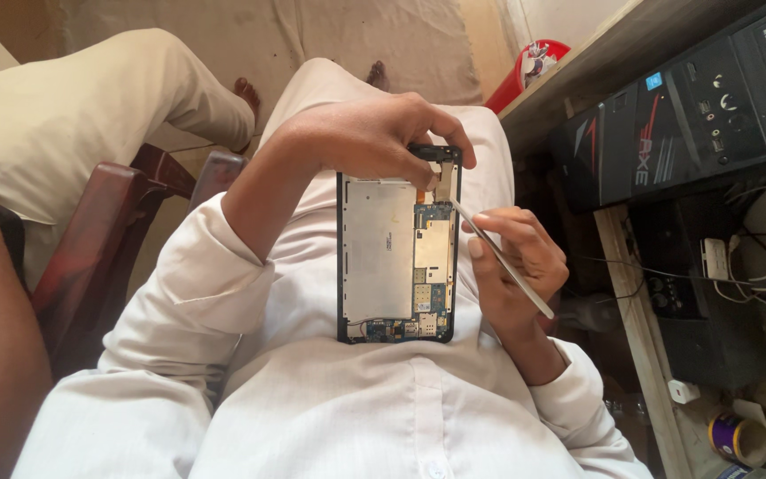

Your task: The person uses a metal spudger to carefully pry and disconnect ribbon cables and components inside a disassembled smartphone held on their lap. They rotate the device to access different connectors and continue working on the internal circuitry.

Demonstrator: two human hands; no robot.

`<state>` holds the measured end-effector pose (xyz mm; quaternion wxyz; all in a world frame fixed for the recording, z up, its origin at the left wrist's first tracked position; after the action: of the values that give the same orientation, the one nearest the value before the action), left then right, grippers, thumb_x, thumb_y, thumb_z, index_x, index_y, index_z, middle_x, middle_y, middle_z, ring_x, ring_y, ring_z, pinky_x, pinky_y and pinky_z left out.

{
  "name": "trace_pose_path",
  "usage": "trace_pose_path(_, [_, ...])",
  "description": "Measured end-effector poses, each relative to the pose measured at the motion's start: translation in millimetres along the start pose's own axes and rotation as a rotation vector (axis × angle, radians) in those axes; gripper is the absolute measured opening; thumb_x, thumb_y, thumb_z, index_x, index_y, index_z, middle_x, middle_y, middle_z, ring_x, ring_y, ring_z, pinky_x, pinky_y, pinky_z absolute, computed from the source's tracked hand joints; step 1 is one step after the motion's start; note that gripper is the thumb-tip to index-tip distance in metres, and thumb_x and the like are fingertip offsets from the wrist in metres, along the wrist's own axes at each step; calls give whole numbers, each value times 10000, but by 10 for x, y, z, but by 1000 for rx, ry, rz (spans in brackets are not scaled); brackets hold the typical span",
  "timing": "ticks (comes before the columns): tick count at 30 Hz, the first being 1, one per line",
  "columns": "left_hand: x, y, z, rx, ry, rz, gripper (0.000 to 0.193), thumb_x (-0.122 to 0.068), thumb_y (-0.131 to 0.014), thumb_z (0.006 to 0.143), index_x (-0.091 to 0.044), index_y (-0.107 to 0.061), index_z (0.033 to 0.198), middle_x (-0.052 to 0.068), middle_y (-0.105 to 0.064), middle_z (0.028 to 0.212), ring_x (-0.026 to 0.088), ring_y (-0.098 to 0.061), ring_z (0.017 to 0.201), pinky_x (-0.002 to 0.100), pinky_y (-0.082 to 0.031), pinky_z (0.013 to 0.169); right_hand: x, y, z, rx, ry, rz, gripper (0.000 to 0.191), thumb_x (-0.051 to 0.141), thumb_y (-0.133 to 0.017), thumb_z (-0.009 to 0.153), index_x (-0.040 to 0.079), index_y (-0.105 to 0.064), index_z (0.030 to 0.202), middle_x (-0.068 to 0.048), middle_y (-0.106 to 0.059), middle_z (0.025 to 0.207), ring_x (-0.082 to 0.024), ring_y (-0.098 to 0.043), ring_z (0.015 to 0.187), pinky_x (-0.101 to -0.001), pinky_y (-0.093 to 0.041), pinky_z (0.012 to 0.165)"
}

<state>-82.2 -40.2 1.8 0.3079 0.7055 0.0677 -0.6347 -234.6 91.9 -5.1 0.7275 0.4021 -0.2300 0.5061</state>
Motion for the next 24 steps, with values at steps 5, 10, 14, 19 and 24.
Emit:
trace_pose_path(5, [-12, 4, 4, -4, -25, -2, 490, -148, -683, 731, -147, -715, 1220, 41, -809, 919, 106, -726, 767, 281, -560, 699, 8, -13, 4, 15, -45, -38, 177, -32, -680, 980, -77, -663, 1150, -172, -690, 1103, -164, -705, 960, -244, -564, 850])
trace_pose_path(10, [13, 8, -9, -8, 10, -9, 455, -169, -676, 766, -155, -718, 1220, 43, -810, 874, 106, -722, 759, 287, -557, 688, 56, -51, 42, 69, 0, -28, 167, -44, -665, 979, -71, -664, 1143, -177, -702, 1119, -191, -736, 1013, -284, -602, 935])
trace_pose_path(14, [9, 11, -20, -13, 33, 16, 457, -162, -671, 761, -161, -718, 1216, 38, -806, 854, 114, -725, 724, 297, -562, 665, 92, -70, 71, 86, 22, -70, 180, -70, -662, 958, -61, -659, 1137, -189, -699, 1121, -207, -729, 1033, -292, -599, 941])
trace_pose_path(19, [-11, 15, -18, -12, 39, 40, 458, -158, -674, 761, -168, -718, 1217, 42, -809, 839, 109, -724, 721, 296, -558, 669, 126, -81, 104, 57, 23, -32, 202, -98, -661, 959, -41, -647, 1152, -177, -691, 1138, -205, -730, 1051, -291, -607, 951])
trace_pose_path(24, [-20, 4, -5, 8, 28, 43, 447, -164, -678, 775, -171, -711, 1221, 33, -808, 844, 104, -718, 725, 293, -550, 671, 164, -96, 125, 55, 56, -124, 213, -104, -696, 917, -28, -656, 1111, -172, -703, 1115, -189, -733, 998, -249, -594, 818])
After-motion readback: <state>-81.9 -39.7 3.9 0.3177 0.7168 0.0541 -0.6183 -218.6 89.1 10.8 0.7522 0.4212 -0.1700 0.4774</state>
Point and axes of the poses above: each hand's wrist, its own z-axis towards the middle knuckle, its own y-axis out of the back of the hand, x = y × z, the point moved 7 cm from there along z, towards the middle knuckle
